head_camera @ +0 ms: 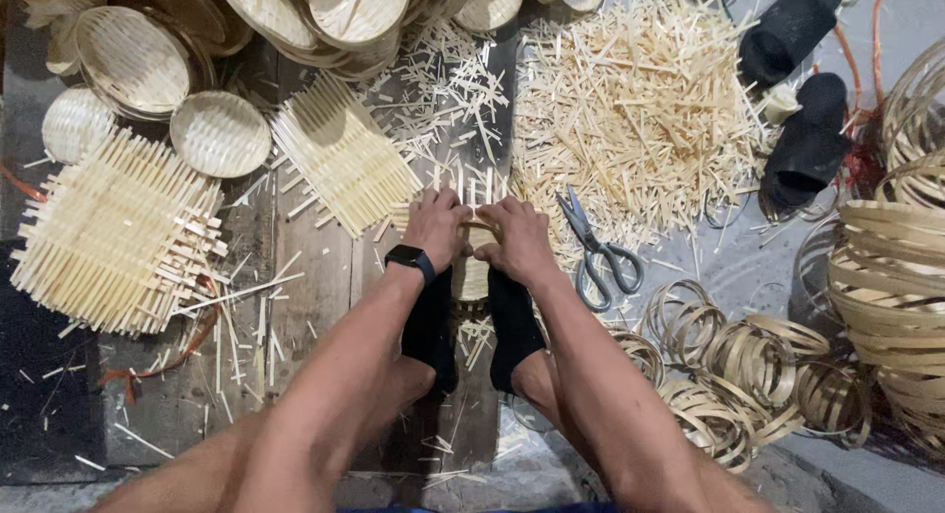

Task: The person constructs small bamboo baskets by hand, weaving thin strips around circular bases and using shears to trim excess material. They handle multiple woven pieces and stacks of finished bases while working on the floor.

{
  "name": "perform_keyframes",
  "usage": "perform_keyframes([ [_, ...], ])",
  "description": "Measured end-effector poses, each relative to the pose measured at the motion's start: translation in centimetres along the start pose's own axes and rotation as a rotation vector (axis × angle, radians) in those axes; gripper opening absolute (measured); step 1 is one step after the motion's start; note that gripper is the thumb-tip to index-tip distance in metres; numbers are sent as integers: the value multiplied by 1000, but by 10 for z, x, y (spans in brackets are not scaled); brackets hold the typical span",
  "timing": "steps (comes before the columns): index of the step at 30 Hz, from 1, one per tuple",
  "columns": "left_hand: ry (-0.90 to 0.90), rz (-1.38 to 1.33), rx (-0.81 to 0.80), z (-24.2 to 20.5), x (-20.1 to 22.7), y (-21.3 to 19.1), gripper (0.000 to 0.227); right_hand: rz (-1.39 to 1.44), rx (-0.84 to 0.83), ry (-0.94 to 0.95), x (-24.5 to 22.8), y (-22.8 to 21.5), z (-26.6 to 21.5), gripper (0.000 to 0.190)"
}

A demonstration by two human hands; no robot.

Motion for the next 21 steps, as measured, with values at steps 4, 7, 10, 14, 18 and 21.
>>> perform_keyframes([
  [4,151,-20,140,-1,-18,20,28,-12,-38,66,-7,-6,-2,65],
  [7,209,-82,132,-6,-22,21,24,-138,285,-81,-11,-9,-16,66],
  [10,261,-157,90,-1,-24,14,16,-162,422,-4,-5,16,-54,33],
  [14,260,-190,175,2,-26,16,8,329,-4,509,-33,114,-114,44],
  [18,299,-150,299,-1,-18,18,7,1538,23,997,-30,166,-108,30],
  [21,235,-221,300,-2,-24,26,6,1313,111,963,-26,184,-106,29],
])
Point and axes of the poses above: each hand's wrist, its own z-axis towards the middle knuckle, its own y-axis out of the palm, x = y × z, the point moved 3 cm from there along z, towards the middle knuckle, and after that the axes turned 10 degrees about -z, right-handed, at the moved point
